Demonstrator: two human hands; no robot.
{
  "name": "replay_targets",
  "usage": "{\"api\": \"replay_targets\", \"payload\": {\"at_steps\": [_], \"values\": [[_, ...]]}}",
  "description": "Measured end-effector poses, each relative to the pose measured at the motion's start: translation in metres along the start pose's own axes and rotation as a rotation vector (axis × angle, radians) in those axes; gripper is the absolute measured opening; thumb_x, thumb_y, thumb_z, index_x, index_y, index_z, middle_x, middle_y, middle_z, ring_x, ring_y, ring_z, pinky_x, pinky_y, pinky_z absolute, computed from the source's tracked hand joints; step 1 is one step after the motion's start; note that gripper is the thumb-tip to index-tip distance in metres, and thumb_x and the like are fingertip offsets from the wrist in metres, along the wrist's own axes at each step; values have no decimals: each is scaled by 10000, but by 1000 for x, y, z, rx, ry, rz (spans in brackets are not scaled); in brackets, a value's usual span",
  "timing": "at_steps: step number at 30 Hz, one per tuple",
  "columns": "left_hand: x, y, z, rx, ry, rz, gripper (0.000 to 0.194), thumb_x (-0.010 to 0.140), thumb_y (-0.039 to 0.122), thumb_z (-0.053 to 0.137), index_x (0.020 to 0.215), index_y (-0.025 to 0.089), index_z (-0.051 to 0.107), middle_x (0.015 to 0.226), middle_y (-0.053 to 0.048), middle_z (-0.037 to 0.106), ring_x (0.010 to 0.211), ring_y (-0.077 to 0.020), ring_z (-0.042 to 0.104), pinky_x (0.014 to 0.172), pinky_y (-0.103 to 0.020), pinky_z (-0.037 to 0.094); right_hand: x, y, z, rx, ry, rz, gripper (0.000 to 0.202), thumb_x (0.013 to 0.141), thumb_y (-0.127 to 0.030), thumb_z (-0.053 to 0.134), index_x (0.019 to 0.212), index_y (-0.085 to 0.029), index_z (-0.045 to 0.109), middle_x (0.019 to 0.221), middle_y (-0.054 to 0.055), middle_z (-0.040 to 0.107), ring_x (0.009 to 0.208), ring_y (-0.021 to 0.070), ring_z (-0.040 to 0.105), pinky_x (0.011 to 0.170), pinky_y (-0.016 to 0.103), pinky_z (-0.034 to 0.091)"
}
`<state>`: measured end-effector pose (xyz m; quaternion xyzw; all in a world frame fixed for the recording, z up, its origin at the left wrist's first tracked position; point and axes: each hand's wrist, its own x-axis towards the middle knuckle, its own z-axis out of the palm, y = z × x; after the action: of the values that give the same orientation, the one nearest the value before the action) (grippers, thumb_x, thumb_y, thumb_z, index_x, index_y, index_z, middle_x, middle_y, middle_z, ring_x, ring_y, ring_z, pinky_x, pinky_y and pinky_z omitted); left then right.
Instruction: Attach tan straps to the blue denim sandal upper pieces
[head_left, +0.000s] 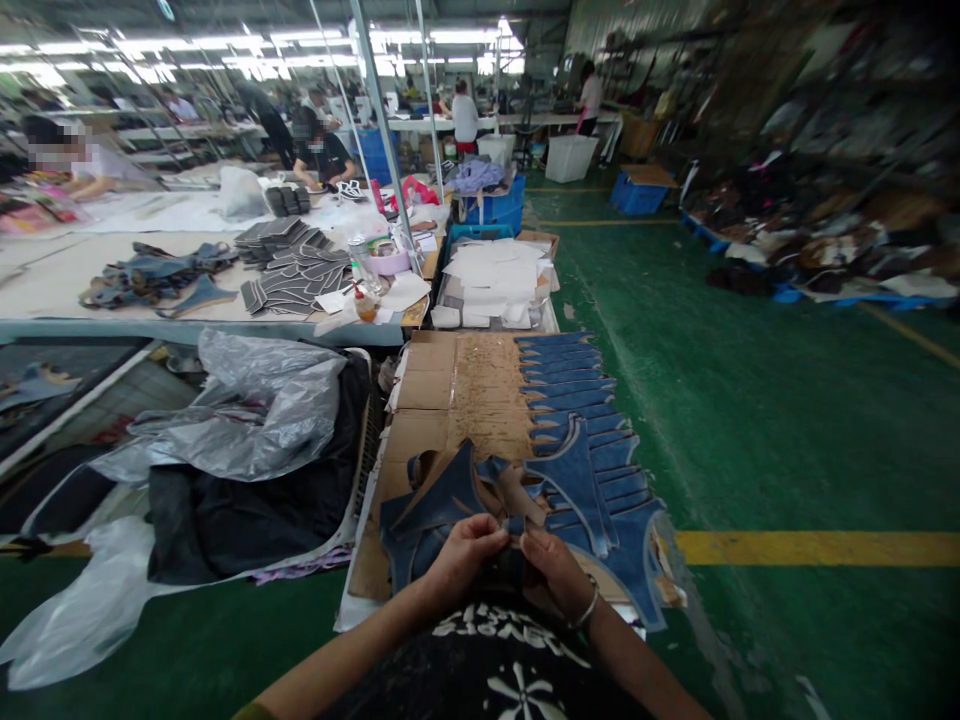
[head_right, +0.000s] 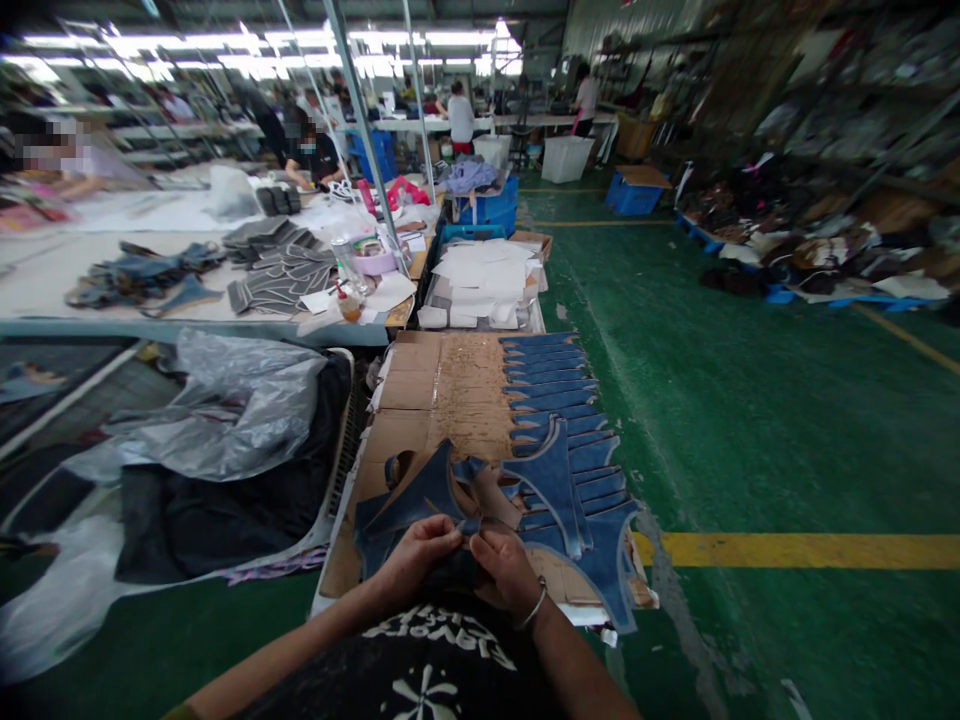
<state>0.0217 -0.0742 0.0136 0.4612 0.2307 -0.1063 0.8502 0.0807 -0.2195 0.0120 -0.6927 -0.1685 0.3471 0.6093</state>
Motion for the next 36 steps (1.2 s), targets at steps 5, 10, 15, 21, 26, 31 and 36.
{"api": "replay_targets", "payload": {"at_steps": [5, 10, 15, 21, 26, 31, 36], "values": [[3, 5, -14, 84, 37, -2, 345, 571, 386, 745, 570, 128, 517, 470, 35, 487, 427, -55, 396, 456, -193, 266, 9, -8, 6, -148, 1, 54, 441, 751, -566, 494, 629, -157, 604, 514, -36, 476, 482, 93, 404, 461, 224, 325], [2, 11, -35, -55, 2, -75, 354, 711, 484, 602, 818, 150, 557, 583, -14, 589, 488, -107, 514, 518, -222, 365, 14, -19, 19, -360, 76, -33, 364, 782, -446, 503, 553, -179, 595, 510, -18, 493, 503, 113, 424, 486, 245, 338], [-6, 22, -53, 23, -169, -34, 303, 710, 401, 646, 794, 112, 621, 685, -30, 583, 624, -109, 521, 614, -216, 386, 22, -26, 39, -404, 100, -49, 323, 812, -407, 455, 660, -179, 625, 606, 7, 587, 577, 136, 495, 546, 247, 386], [-11, 38, -64, -29, -345, 32, 378, 724, 342, 641, 1044, 142, 614, 869, -63, 609, 831, -183, 535, 780, -287, 401, 34, -28, 61, -439, 129, -34, 383, 790, -451, 477, 532, -178, 548, 525, -21, 502, 521, 108, 435, 479, 231, 319], [-10, 37, -73, 77, -382, 76, 287, 732, 312, 634, 961, 142, 668, 903, -59, 580, 853, -192, 517, 789, -296, 403, 35, -18, 61, -286, 7, 87, 454, 788, -525, 464, 503, -171, 470, 486, -59, 362, 457, 69, 317, 424, 224, 235], [-6, 27, -64, 206, -276, 134, 237, 758, 309, 601, 880, 134, 705, 891, -61, 590, 877, -197, 516, 829, -296, 392, 36, -11, 50, -310, 68, -24, 517, 779, -527, 480, 423, -180, 339, 463, -67, 285, 454, 59, 266, 424, 231, 202], [-3, 14, -35, 134, -113, 42, 342, 730, 349, 622, 999, 144, 670, 852, -68, 645, 808, -203, 571, 756, -307, 444, 35, -4, 25, 47, -170, 129, 554, 722, -659, 453, 449, -177, 440, 450, -54, 372, 415, 63, 340, 409, 216, 284]]}}
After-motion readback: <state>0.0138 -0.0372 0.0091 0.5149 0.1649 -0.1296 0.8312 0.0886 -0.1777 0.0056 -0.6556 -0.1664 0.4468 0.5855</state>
